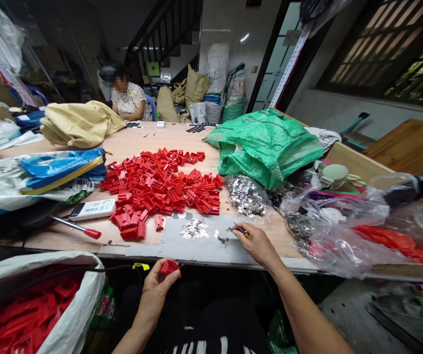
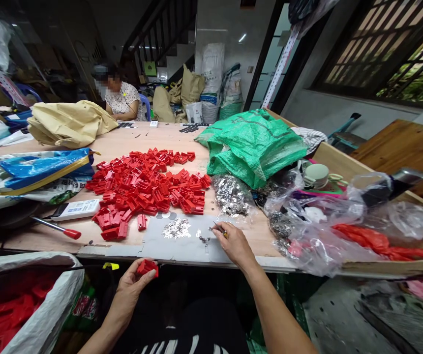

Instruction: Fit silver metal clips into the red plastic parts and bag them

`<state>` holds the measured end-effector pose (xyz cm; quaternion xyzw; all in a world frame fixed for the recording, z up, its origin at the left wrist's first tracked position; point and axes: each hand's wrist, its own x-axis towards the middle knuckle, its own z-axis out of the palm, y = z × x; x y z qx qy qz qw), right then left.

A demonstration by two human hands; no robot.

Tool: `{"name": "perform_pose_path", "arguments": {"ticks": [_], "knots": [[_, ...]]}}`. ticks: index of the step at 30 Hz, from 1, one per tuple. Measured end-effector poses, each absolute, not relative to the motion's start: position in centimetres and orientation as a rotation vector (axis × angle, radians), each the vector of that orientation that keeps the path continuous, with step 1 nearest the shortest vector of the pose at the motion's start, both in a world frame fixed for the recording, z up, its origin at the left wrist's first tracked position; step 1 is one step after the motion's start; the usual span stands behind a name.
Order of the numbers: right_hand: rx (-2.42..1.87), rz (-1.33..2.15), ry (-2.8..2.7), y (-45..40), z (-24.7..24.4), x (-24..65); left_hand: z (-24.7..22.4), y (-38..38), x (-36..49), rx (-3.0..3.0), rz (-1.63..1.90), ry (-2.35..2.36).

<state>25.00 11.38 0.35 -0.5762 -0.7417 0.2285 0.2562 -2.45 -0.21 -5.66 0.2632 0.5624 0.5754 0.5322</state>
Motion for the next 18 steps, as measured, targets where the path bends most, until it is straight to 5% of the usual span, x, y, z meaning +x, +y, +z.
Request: {"name": "perform_pose_path", "arguments": {"ticks": [18], "knots": [[-1.743, 0.419, -2.131, 12.0, -1.6, 22.7, -5.1, -0.3, -2.4, 0.738, 1.281, 1.269]]}}
